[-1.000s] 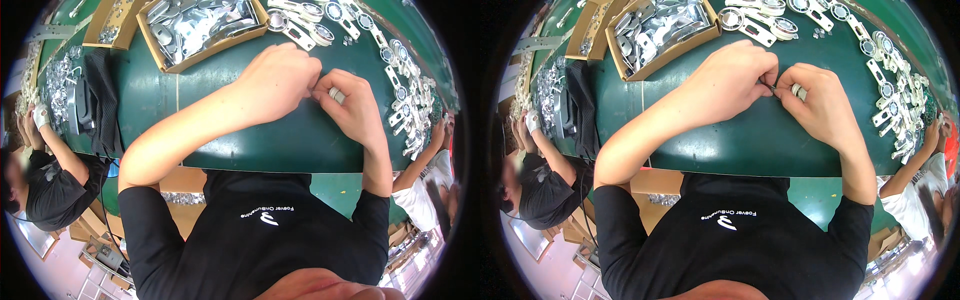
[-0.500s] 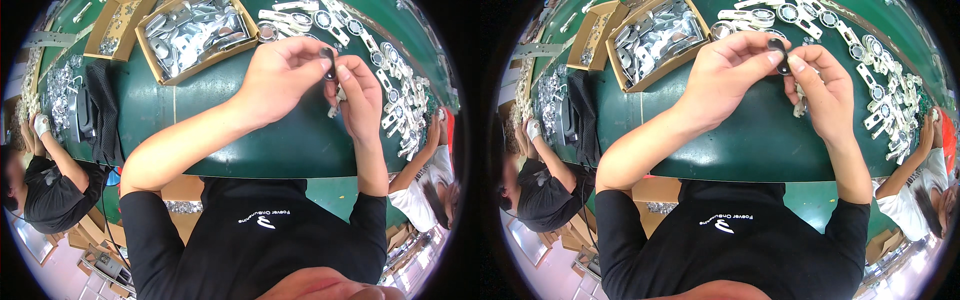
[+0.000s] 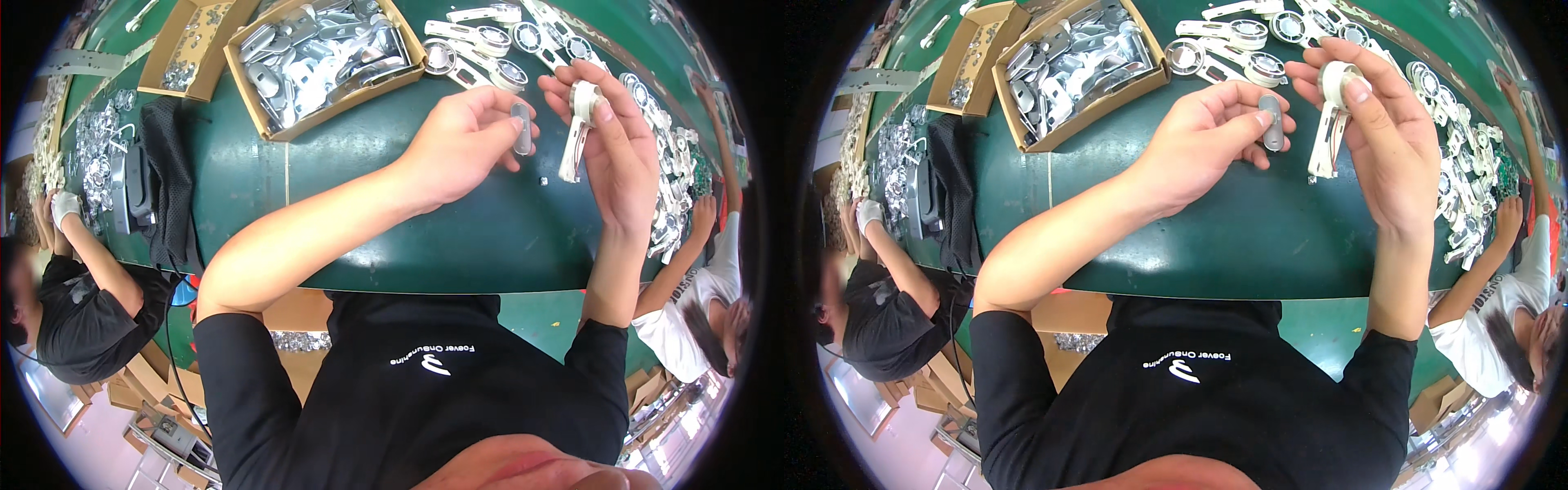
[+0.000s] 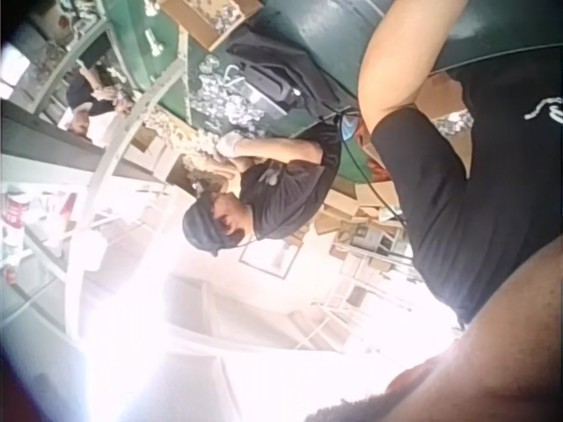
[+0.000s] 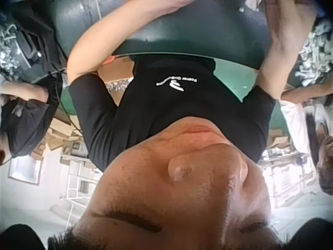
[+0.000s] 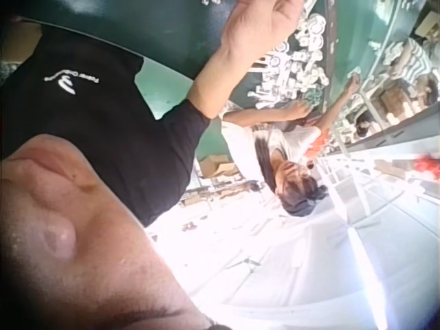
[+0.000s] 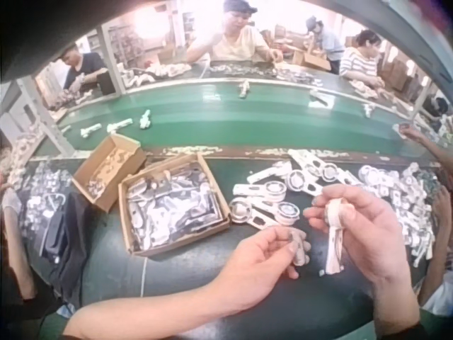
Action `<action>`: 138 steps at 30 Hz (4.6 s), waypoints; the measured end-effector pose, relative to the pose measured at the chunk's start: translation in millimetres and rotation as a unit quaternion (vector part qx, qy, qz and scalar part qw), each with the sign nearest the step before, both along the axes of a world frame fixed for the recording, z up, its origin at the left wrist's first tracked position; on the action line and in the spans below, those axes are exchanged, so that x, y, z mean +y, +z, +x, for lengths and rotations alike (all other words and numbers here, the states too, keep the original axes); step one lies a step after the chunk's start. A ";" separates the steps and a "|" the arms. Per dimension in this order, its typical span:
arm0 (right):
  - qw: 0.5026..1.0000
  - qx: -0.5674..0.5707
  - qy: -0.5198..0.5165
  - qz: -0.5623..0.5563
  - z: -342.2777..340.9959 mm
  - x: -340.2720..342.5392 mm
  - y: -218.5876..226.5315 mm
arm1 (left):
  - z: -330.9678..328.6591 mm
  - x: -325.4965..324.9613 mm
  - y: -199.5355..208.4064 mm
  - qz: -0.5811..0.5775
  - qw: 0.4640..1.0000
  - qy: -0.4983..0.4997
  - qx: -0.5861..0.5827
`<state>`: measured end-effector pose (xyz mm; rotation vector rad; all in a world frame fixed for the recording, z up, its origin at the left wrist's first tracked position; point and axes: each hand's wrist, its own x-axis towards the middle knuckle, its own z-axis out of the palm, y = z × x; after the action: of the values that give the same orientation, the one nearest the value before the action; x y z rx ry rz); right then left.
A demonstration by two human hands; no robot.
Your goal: Assembling small mechanical and electronic components on a factory production line.
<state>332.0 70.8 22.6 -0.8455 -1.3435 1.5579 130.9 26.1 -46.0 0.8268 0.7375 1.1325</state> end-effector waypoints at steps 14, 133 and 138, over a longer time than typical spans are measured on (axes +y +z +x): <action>0.986 -0.138 0.019 0.096 -7.6 4.9 -0.5 | -11.4 -1.9 11.6 -0.035 0.996 -0.072 0.033; 0.990 -0.115 0.041 -0.070 21.6 17.9 -3.9 | -18.6 -0.6 5.8 -0.024 0.994 -0.093 -0.055; 0.996 -0.059 0.060 0.014 17.3 10.5 0.7 | -15.2 3.0 5.5 -0.036 0.991 -0.114 -0.054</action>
<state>349.3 81.3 23.3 -0.8643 -1.5219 1.5963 115.7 29.1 -40.5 0.7609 0.5747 0.9329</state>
